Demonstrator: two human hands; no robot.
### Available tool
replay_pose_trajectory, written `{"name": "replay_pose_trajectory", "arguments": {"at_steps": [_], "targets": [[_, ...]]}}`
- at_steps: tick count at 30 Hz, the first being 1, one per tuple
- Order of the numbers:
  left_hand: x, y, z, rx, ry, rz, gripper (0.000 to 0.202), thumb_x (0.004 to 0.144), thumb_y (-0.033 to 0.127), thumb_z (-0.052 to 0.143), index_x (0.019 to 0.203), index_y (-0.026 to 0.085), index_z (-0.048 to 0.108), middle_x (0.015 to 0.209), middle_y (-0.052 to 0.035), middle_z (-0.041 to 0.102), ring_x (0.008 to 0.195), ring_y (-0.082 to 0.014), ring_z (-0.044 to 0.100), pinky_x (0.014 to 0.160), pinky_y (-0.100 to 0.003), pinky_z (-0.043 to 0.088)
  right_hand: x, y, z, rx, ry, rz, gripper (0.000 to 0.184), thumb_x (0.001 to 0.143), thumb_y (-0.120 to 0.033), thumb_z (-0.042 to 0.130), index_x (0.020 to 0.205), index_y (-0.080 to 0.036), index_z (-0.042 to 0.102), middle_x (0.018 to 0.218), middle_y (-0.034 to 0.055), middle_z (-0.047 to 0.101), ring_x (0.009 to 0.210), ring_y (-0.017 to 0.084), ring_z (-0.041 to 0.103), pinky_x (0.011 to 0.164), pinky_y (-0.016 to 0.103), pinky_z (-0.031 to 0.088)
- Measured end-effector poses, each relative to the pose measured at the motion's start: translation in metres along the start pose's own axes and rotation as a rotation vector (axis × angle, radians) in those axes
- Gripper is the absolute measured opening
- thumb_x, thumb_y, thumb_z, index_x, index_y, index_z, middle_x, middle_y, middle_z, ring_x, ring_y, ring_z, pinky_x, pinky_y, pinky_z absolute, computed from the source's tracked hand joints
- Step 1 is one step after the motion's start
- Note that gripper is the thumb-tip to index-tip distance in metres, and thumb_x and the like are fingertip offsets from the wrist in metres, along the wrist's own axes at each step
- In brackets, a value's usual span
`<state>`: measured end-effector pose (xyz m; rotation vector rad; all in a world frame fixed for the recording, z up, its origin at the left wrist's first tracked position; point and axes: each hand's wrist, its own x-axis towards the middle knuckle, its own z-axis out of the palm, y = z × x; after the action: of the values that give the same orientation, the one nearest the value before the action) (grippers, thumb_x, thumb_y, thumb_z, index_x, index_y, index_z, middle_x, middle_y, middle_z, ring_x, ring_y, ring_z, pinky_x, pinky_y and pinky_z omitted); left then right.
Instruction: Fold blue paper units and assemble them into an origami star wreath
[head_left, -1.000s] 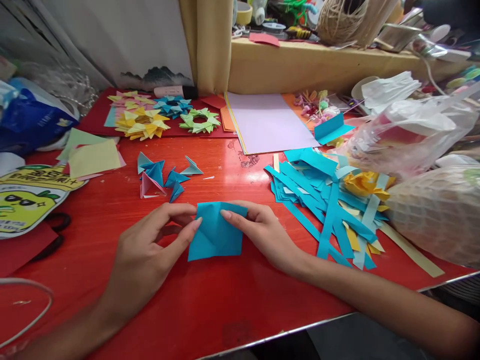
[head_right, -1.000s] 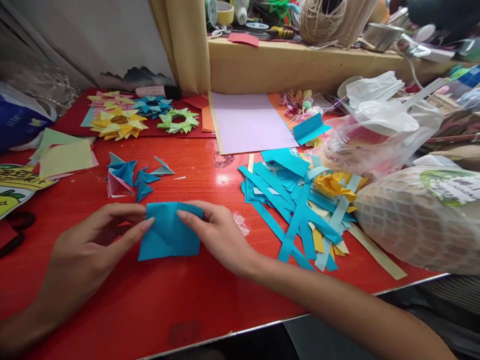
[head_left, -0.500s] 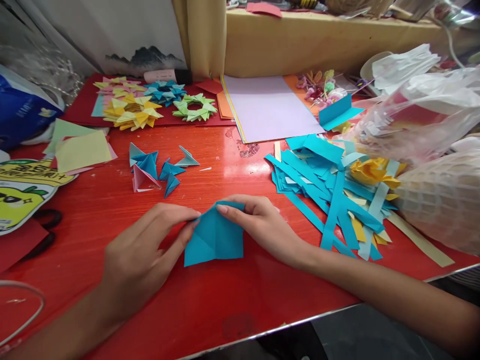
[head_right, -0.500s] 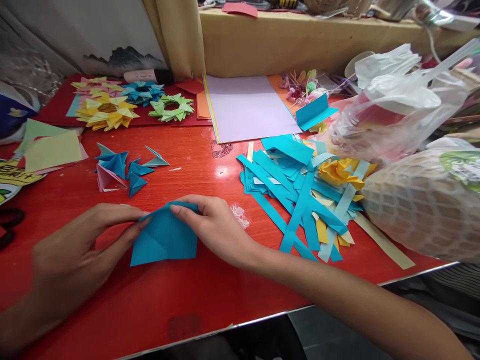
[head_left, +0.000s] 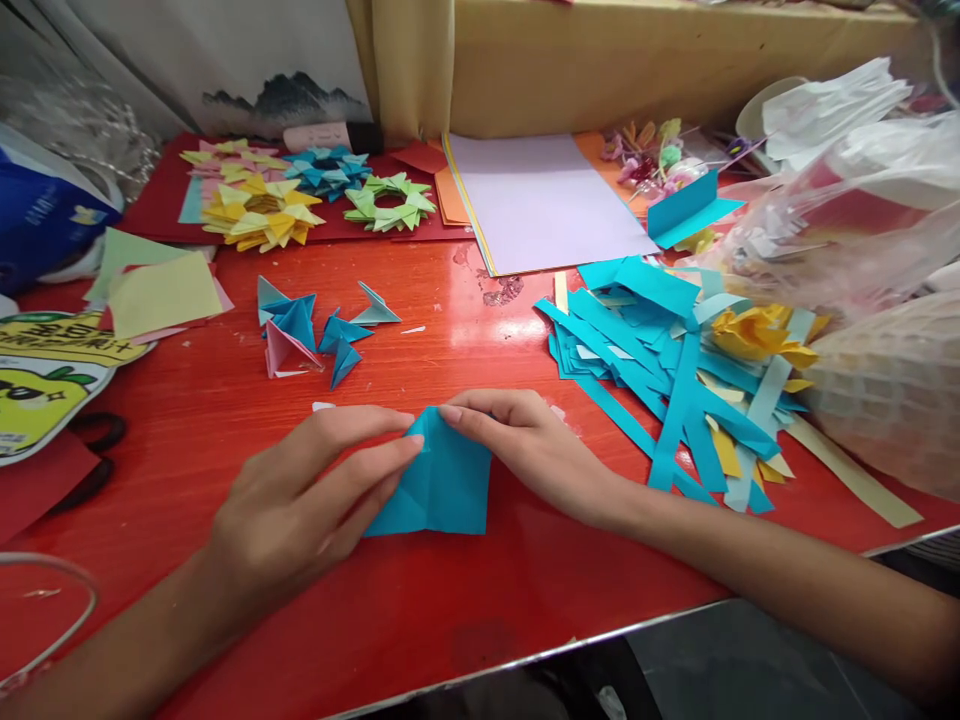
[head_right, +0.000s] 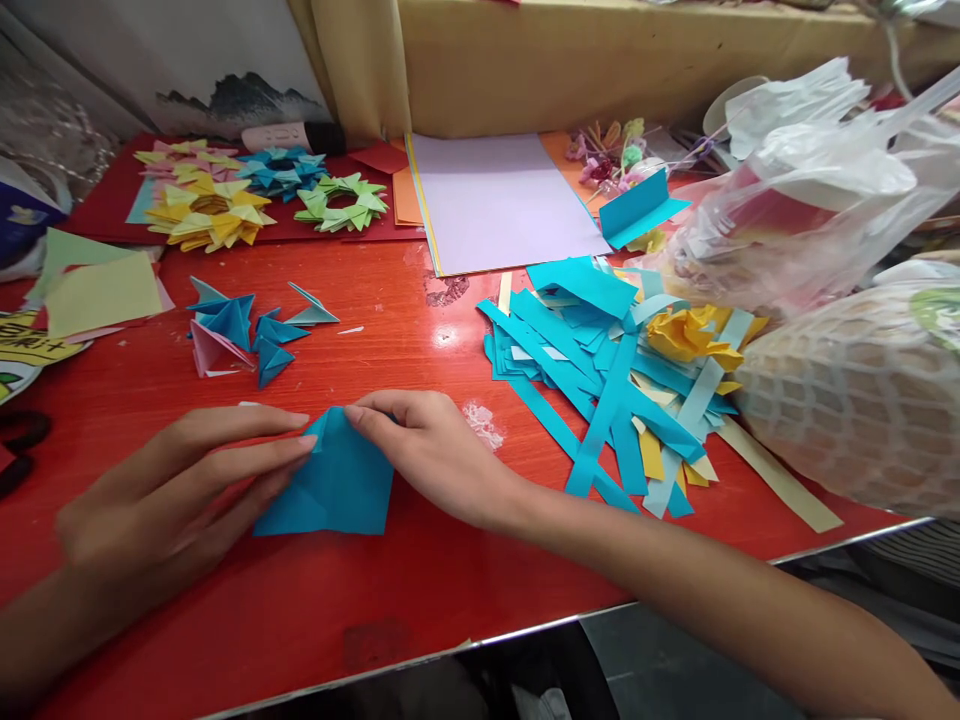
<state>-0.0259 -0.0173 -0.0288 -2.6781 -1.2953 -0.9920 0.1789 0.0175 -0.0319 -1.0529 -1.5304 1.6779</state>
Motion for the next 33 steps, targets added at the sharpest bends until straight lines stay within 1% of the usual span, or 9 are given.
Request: {"name": "replay_pose_trajectory", "arguments": {"at_steps": [4,8,15,19,23,25,29,31,33], "targets": [[0.000,-0.002,-0.001,-0.052,0.004,0.032,0.025,0.085,0.014,0.061,0.103,0.031,0.066,0.108,0.0038,0.071,0.096,-0.0151,0.068,0.089,-0.028,0.054,0.002,-0.003,-0.003,0.051,-0.053,0.062,0.030,0.088,-0.043,0.054,0.075,-0.016,0.061,0.072,-0.0013,0.055,0.069,0.011,0.049,0.064,0.024,0.040],[0.007,-0.008,-0.006,-0.128,-0.093,0.152,0.026,0.082,0.013,0.063,0.103,0.029,0.067,0.106,0.0018,0.073,0.097,-0.0169,0.069,0.088,-0.028,0.057,0.004,-0.006,-0.005,0.114,-0.081,0.106,0.030,0.085,-0.043,0.057,0.073,-0.016,0.061,0.070,-0.0014,0.054,0.066,0.011,0.048,0.064,0.025,0.040],[0.006,-0.012,-0.009,-0.191,-0.177,0.069,0.026,0.084,0.016,0.060,0.102,0.032,0.069,0.111,0.0019,0.071,0.095,-0.0164,0.070,0.086,-0.027,0.057,0.004,-0.006,-0.005,0.095,-0.081,0.115,0.031,0.085,-0.043,0.059,0.071,-0.016,0.061,0.068,-0.0019,0.056,0.065,0.010,0.050,0.063,0.025,0.041],[0.001,-0.013,-0.008,-0.159,-0.247,0.042,0.024,0.088,0.022,0.053,0.101,0.034,0.069,0.110,0.0020,0.071,0.090,-0.0150,0.071,0.080,-0.025,0.057,0.004,-0.004,-0.004,0.042,-0.079,0.060,0.027,0.083,-0.043,0.061,0.079,-0.016,0.067,0.080,-0.0001,0.066,0.074,0.012,0.058,0.067,0.025,0.045],[0.002,-0.007,-0.005,-0.156,-0.163,0.105,0.022,0.086,0.020,0.056,0.101,0.031,0.069,0.110,0.0017,0.071,0.088,-0.0132,0.070,0.080,-0.021,0.055,0.003,-0.003,-0.003,-0.001,-0.044,0.009,0.025,0.084,-0.039,0.061,0.077,-0.016,0.068,0.079,-0.0005,0.067,0.075,0.012,0.060,0.067,0.024,0.046],[0.006,-0.001,-0.004,-0.203,-0.137,0.020,0.017,0.088,0.024,0.056,0.096,0.029,0.070,0.106,0.0018,0.071,0.087,-0.0127,0.069,0.080,-0.020,0.054,0.002,-0.003,-0.003,-0.034,-0.025,-0.017,0.022,0.085,-0.036,0.060,0.077,-0.017,0.068,0.080,-0.0008,0.067,0.076,0.012,0.060,0.067,0.023,0.046],[0.017,0.007,-0.005,-0.342,-0.151,-0.428,0.015,0.086,0.039,0.059,0.086,0.027,0.068,0.089,0.0031,0.070,0.080,-0.0134,0.067,0.071,-0.019,0.053,0.001,-0.003,-0.002,-0.054,-0.020,-0.042,0.022,0.087,-0.036,0.058,0.081,-0.018,0.068,0.085,-0.0005,0.068,0.079,0.013,0.061,0.067,0.023,0.046],[0.019,0.006,-0.004,-0.439,-0.244,-0.618,0.022,0.081,0.048,0.062,0.081,0.027,0.068,0.076,0.0040,0.069,0.066,-0.0131,0.065,0.057,-0.018,0.051,0.000,-0.003,-0.002,-0.050,-0.022,-0.040,0.023,0.087,-0.037,0.058,0.080,-0.018,0.068,0.085,-0.0002,0.069,0.080,0.014,0.062,0.066,0.023,0.046],[0.020,0.004,-0.004,-0.543,-0.367,-0.726,0.026,0.079,0.052,0.062,0.075,0.027,0.069,0.063,0.0047,0.066,0.054,-0.0117,0.060,0.048,-0.017,0.047,0.000,-0.002,-0.002,-0.067,-0.023,-0.043,0.023,0.087,-0.038,0.058,0.080,-0.018,0.068,0.086,0.0002,0.069,0.082,0.015,0.062,0.066,0.023,0.046]]}}
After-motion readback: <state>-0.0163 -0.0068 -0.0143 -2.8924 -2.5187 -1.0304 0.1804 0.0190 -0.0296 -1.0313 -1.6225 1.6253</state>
